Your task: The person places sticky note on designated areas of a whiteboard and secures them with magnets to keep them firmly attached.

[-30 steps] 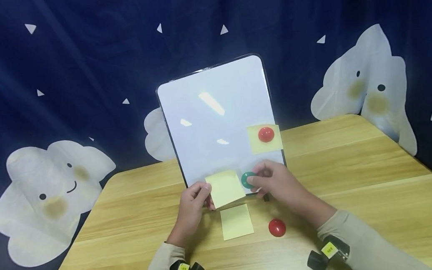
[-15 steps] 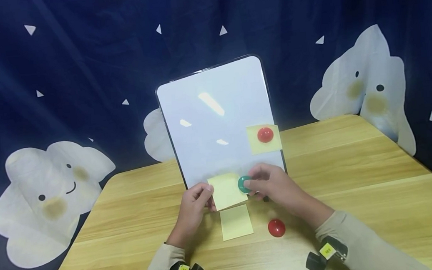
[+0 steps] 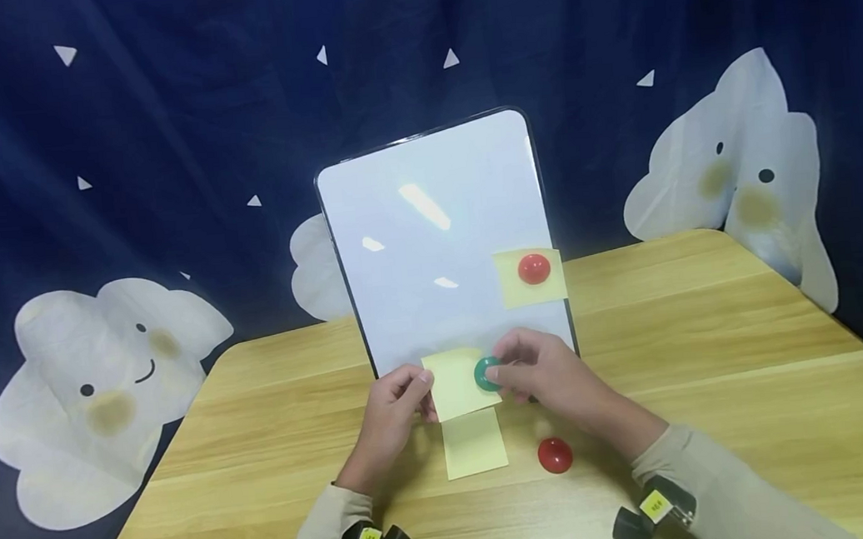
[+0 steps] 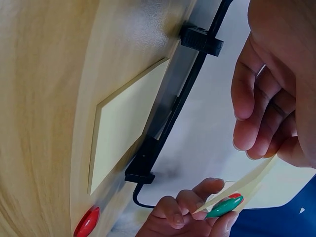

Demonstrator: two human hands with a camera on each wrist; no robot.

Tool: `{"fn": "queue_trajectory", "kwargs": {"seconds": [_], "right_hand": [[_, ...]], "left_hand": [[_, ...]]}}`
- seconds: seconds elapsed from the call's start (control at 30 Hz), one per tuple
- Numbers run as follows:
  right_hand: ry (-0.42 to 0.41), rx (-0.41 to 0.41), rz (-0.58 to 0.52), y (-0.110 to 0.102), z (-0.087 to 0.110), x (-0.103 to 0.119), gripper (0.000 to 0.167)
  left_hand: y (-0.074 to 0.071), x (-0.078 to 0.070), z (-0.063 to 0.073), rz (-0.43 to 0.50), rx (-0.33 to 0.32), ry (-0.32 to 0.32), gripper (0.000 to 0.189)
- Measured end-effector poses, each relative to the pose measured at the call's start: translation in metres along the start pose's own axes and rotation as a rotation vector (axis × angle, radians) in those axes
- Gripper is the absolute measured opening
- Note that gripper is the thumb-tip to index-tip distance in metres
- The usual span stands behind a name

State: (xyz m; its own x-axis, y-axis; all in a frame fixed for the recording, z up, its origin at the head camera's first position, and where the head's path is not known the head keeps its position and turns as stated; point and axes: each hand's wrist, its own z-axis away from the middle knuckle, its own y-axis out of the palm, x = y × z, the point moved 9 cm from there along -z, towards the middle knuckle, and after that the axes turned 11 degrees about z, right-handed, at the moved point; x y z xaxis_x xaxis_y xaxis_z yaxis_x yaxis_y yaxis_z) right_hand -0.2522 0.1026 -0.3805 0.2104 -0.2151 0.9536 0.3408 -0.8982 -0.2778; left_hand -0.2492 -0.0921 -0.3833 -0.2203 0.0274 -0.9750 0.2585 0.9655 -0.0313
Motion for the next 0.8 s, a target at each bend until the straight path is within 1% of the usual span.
{"fn": "queue_trajectory", "kwargs": {"seconds": [0.17, 0.4, 0.63, 0.8], "right_hand": [[-0.010, -0.005, 0.028, 0.0005, 0.0016, 0.0015, 0.020], [-0.062, -0.016, 0.054, 0.0017, 0.0012, 0.0021, 0.019], [-0.046, -0.033, 0.090, 0.0003, 0.0018, 0.0012, 0.021], [-0.056, -0.046, 0.104, -0.0003, 0.0028, 0.0023, 0.020]], "left_hand": [[0.0015, 0.0011, -0.0005, -0.008, 0.000, -0.004, 0.032], [0.0033, 0.0010, 0.0005, -0.018, 0.014, 0.002, 0.030], [0.0048, 0.0015, 0.0003, -0.030, 0.015, 0.008, 0.030], [0.0059, 0.0028, 0.0003, -0.026, 0.019, -0.001, 0.030]]}}
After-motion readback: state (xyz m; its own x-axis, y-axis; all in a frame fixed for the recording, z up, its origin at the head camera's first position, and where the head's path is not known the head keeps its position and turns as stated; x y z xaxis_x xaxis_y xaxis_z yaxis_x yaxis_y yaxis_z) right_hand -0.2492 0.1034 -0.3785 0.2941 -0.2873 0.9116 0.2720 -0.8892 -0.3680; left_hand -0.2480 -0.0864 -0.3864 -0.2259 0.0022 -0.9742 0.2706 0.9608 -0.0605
